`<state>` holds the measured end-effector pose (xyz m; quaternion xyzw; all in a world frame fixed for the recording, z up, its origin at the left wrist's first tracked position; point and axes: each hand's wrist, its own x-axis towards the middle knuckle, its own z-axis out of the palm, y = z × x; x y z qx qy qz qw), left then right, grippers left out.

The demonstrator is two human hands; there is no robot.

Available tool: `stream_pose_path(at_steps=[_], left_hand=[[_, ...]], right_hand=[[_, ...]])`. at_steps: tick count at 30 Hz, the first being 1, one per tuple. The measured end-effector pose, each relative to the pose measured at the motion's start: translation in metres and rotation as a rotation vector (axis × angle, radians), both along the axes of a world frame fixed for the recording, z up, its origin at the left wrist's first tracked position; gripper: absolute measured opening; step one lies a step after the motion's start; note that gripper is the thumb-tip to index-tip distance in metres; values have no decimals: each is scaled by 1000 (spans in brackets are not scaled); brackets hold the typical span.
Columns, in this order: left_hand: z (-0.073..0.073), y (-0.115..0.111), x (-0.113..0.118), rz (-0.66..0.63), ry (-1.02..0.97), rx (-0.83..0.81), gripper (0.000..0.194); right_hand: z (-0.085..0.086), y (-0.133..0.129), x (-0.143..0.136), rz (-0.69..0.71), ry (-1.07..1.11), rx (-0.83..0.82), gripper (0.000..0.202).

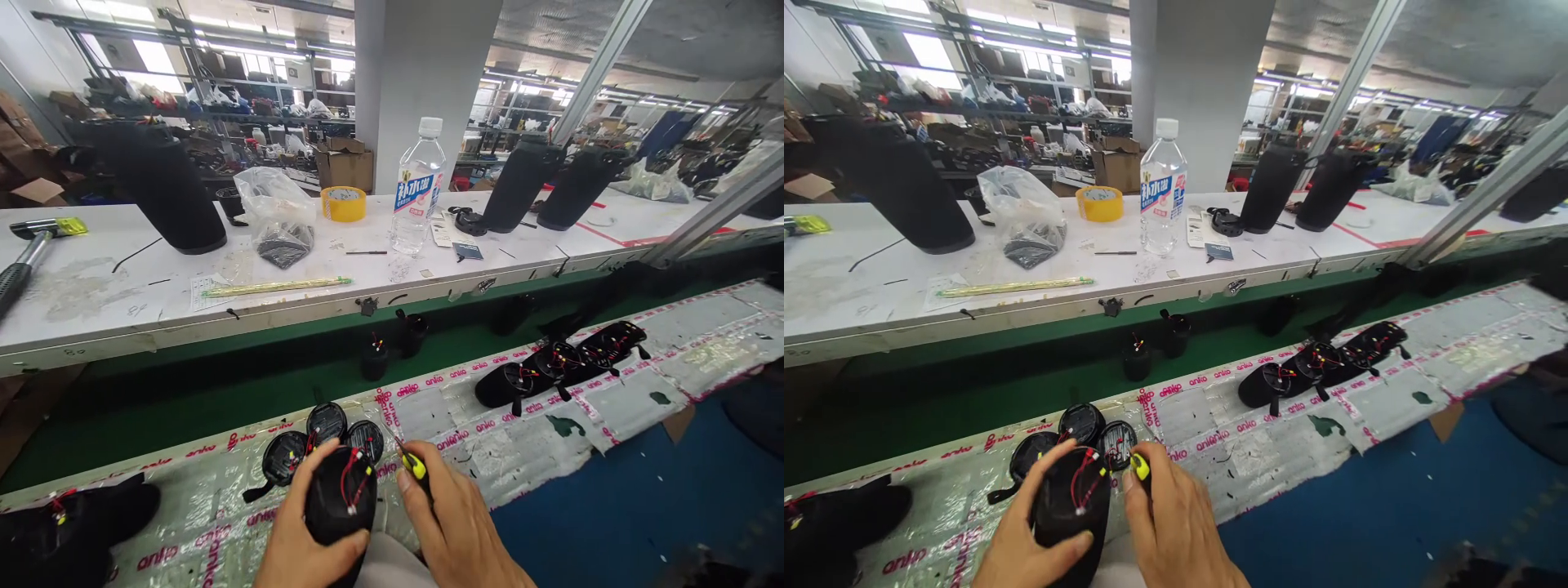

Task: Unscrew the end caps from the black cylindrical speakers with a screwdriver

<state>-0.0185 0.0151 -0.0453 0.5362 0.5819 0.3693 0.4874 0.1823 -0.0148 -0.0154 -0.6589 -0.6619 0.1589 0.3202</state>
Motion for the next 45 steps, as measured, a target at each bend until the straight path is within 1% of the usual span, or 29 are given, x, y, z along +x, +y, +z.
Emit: stream_pose_path(at_steps=[2, 4, 6, 7, 8, 10, 12, 14, 16, 17, 19, 21, 24, 26, 28, 29, 31, 33, 35, 37, 38, 39, 41, 43, 44, 45], left_hand=[[-20, -4, 9, -133, 154, 171, 86], [-37, -5, 19, -332, 295, 308, 93], [-48, -3, 28, -534, 453, 370, 97], [-53, -1, 33, -613, 525, 382, 97], [-56, 1, 37, -672, 585, 393, 96], [-64, 6, 45, -735, 657, 428, 94], [-74, 10, 50, -782, 694, 484, 90], [-86, 13, 50, -815, 729, 555, 82], [-98, 14, 46, -828, 754, 643, 70], [-103, 15, 43, -822, 768, 695, 63], [-114, 14, 39, -781, 796, 810, 49], [-121, 13, 36, -706, 822, 927, 35], [-125, 14, 35, -609, 825, 1080, 18], [-122, 16, 32, -583, 817, 1136, 13], [-114, 20, 23, -575, 813, 1146, 7], [-110, 22, 17, -569, 812, 1136, 9], [-101, 25, 3, -543, 812, 1092, 30], [-93, 27, -9, -499, 780, 912, 54], [-81, 30, -16, -427, 685, 685, 65], [-65, 36, -20, -335, 556, 501, 64], [-55, 40, -21, -288, 495, 442, 58], [-44, 46, -22, -251, 433, 377, 52], [-19, 63, -23, -206, 294, 233, 46], [4, 82, -25, -185, 107, 150, 44], [14, 90, -25, -181, -4, 124, 46], [22, 98, -24, -196, -119, 92, 50]], right_hand=[[-7, 3, 8, -16, 17, -21, 27], [-12, 7, 17, -29, 55, -44, 27], [-16, 10, 26, -42, 97, -62, 28], [-18, 10, 30, -49, 115, -70, 28], [-21, 9, 34, -54, 131, -77, 28], [-27, 6, 41, -73, 148, -82, 30], [-35, 3, 46, -99, 142, -88, 32], [-43, 4, 50, -117, 121, -114, 35], [-52, 15, 52, -109, 79, -170, 37], [-56, 24, 52, -100, 55, -197, 37], [-63, 51, 48, -80, 1, -235, 35], [-70, 87, 40, -47, -46, -251, 34], [-82, 143, 24, 37, -130, -272, 34], [-92, 176, 14, 92, -185, -294, 34], [-104, 201, 6, 122, -239, -328, 36], [-109, 210, 4, 130, -263, -347, 36], [-118, 222, 0, 140, -299, -380, 34], [-122, 226, -1, 149, -311, -399, 31], [-117, 222, 2, 162, -296, -396, 29], [-103, 210, 10, 181, -253, -366, 26], [-92, 201, 17, 195, -223, -345, 25], [-78, 191, 26, 211, -188, -322, 24], [-47, 166, 46, 250, -115, -289, 25], [-14, 140, 65, 282, -35, -280, 27], [0, 128, 71, 307, 53, -301, 27], [12, 117, 76, 335, 204, -352, 28]])
